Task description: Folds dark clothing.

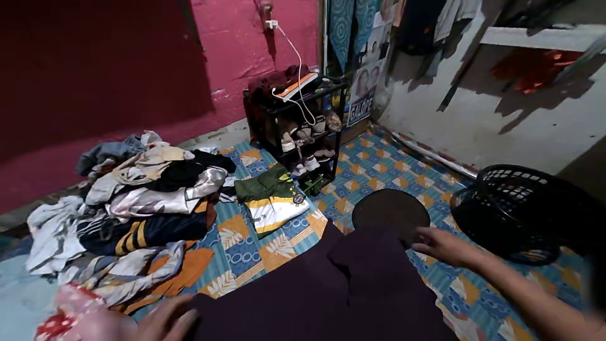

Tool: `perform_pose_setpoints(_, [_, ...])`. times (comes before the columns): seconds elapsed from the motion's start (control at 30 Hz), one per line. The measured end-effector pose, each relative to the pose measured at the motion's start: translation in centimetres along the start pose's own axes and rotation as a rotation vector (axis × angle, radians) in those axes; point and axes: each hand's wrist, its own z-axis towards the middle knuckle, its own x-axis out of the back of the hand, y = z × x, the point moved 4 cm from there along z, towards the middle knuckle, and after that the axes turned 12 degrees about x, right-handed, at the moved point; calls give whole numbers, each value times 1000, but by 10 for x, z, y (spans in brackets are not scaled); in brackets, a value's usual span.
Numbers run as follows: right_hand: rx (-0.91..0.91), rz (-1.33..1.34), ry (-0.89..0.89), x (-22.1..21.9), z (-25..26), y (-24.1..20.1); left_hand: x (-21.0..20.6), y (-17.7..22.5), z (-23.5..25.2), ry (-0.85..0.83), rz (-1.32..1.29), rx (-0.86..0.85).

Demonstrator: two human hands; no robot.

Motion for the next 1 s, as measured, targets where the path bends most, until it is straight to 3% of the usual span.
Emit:
perform_pose_setpoints(0.07, [109, -34, -10, -1, 33, -46, -25, 86, 36, -85, -124, -76])
perform_pose_setpoints(0.13, [197, -86, -70, -13, 64, -78, -72, 152, 61, -320, -311, -53])
perform_pose_setpoints(0.2, [241, -136, -200, -30, 90, -96, -124, 195, 77, -581, -445, 28])
perform_pose_setpoints(0.23, [267, -149, -265, -39, 100, -100, -147, 208, 85, -636, -442, 46])
perform_pose_setpoints(0.37, [318, -12, -435, -50, 118, -109, -196, 225, 112, -652, -256, 159])
perform_pose_setpoints(0.5, [343, 176, -450, -38, 123, -110, -205, 223, 128, -670, -547, 407])
perform_pose_setpoints(0.73, [409, 224, -444, -36, 141, -118, -230, 224, 129, -828, -599, 592])
perform_pose_setpoints(0.83, [427, 241, -451, -38, 139, -117, -233, 229, 132, -645, -872, 547])
perform_pose_setpoints(1.0, [474, 336, -482, -18, 122, -116, -192, 259, 132, -488, -1147, 194])
